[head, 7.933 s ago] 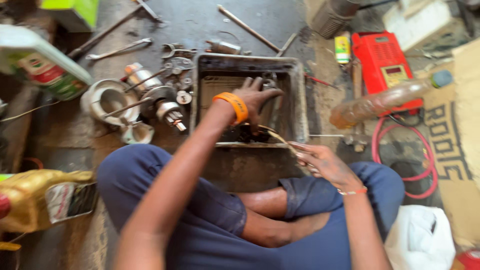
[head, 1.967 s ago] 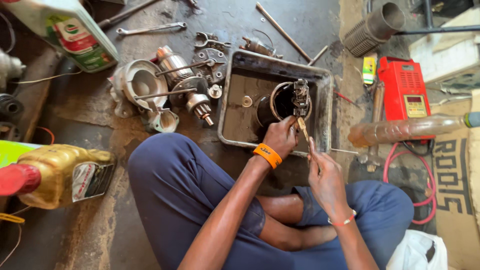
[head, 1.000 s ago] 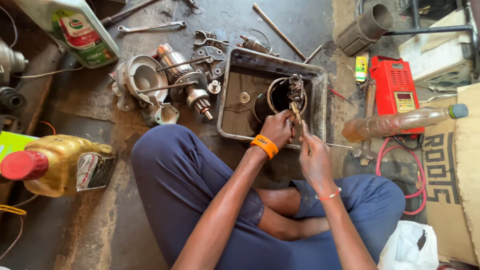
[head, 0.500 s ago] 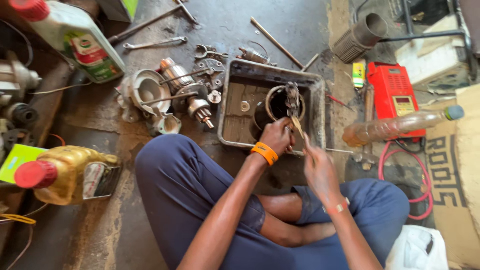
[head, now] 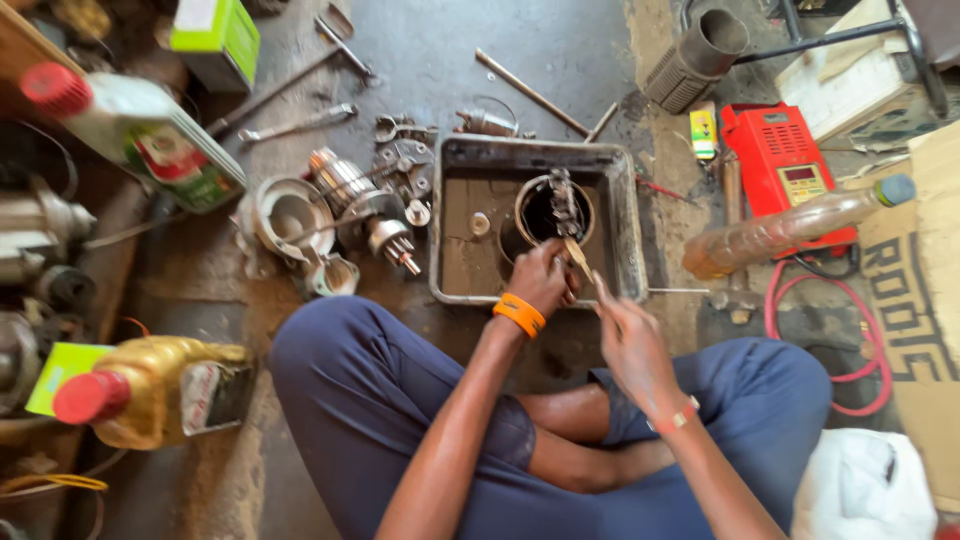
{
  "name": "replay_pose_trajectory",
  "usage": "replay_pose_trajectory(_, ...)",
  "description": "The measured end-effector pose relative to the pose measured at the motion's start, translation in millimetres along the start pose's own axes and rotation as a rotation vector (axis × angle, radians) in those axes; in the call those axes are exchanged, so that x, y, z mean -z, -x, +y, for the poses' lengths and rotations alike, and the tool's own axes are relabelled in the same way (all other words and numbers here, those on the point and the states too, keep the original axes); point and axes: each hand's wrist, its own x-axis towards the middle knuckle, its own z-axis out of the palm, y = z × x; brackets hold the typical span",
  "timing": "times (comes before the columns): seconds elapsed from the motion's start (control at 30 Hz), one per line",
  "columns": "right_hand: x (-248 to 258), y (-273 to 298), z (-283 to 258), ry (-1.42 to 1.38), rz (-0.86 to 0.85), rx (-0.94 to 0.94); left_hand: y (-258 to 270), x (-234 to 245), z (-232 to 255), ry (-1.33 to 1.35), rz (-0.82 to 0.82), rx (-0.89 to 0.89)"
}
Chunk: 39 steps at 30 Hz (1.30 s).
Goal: The person scrubs a cylindrical mechanical part with a brush inside a metal tray filled with liquid. The person rotates the part to clean different sides and continues scrubbing until the end of the clip.
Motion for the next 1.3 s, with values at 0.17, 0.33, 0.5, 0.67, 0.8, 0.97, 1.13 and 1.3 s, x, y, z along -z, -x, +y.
replay_pose_trajectory(0.17,5,-4,2,-0.015,0.055,0.05,-1,-6,-5,-0.041,-0.004,-0.023)
replay_pose_trajectory(0.33,21,7,4,-0.07,-0.044,-0.095,-1,-2,8,-0.053,0.052,-0.074)
replay_pose_trajectory(0.5,61,21,42,0.032,-0.154,-0.282,0,-7,14,-0.409,0.04,-0.504)
replay_pose_trajectory(0.67,40,-40,55,0.307,-0.497,-0.28,-27,-6,21,-0.766,-0.317,-0.615)
replay_pose_trajectory(0.8,7,-71,61,0.503,-0.578,-0.248,-33,-4,18,-0.798,-0.383,-0.378)
replay_pose_trajectory(0.97,31,-60,64,0.322,-0.499,-0.192,-30,-15,14,-0.61,-0.212,-0.324)
replay_pose_trajectory(1.13,84,-16,27,0.071,-0.191,-0.351,-31,-25,24,-0.627,-0.141,-0.227)
replay_pose_trajectory(1.3,59,-15,-6,0.011,-0.094,-0.311,-34,-20,36,-0.338,-0.146,-0.083)
